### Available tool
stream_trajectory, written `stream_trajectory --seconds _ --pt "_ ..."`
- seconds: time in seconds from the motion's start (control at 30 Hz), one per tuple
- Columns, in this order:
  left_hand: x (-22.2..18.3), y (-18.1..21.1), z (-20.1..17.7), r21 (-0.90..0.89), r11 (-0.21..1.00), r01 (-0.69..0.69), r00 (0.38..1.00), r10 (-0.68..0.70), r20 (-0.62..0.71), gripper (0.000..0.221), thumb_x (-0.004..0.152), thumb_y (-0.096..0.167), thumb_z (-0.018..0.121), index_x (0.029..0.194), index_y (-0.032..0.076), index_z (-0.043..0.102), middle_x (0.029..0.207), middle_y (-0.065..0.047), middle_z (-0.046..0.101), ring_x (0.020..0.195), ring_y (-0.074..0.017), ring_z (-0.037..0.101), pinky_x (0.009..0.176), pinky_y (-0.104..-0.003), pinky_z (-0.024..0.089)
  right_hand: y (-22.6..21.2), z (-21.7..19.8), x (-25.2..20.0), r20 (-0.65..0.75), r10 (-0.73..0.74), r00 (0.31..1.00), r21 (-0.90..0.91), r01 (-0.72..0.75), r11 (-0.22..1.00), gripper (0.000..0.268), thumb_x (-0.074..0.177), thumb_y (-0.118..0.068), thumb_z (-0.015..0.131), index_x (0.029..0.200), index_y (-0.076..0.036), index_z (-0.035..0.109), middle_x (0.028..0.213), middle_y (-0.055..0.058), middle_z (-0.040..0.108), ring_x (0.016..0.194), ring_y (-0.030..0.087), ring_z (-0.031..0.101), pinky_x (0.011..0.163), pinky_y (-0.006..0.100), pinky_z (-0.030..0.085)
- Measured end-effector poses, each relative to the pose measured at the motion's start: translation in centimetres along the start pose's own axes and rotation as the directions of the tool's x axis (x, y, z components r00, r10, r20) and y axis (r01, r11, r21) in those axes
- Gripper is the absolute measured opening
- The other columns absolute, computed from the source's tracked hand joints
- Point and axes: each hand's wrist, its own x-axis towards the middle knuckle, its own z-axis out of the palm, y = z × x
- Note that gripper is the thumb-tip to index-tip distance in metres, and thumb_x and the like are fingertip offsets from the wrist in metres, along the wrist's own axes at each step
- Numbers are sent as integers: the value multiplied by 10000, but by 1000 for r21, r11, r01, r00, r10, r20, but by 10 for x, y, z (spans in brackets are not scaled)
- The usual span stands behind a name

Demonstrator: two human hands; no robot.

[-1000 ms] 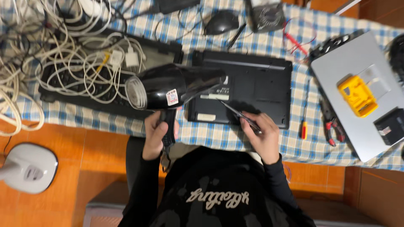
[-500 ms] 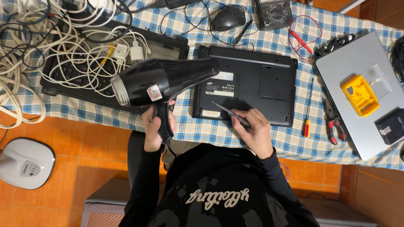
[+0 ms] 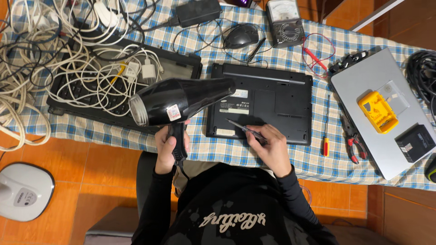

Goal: The person uses a hair dryer to heat the back panel of a laptop and then uses a screwdriver to remove a screw.

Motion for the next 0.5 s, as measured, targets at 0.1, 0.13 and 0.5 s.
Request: stream_trajectory --seconds 0.1,0.13,0.5 --pt "-4 -4 -3 -14 1000 -8 1000 8 -16 828 976 612 654 1342 -125 555 745 -73 645 613 -136 614 578 -275 525 2 -4 3 -55 80 995 48 -78 996 209 899 -174 775 1061 -42 785 827 72 717 670 153 622 605 294 492" --pt "-4 -6 -4 -25 1000 -16 999 15 -41 839 978 609 656 1340 -141 545 758 -79 640 621 -143 616 591 -283 527 4 -8 4 -110 132 985 98 -121 988 203 921 -172 760 1074 -40 782 849 76 720 668 138 629 589 288 491" --pt "-1 -12 -10 -95 987 -132 990 127 -55 772 1037 561 577 1368 -132 496 716 -88 621 589 -179 607 568 -309 506 56 -42 44 -237 209 949 57 -201 978 221 956 -170 743 1109 -13 764 910 95 756 775 125 715 665 248 534"
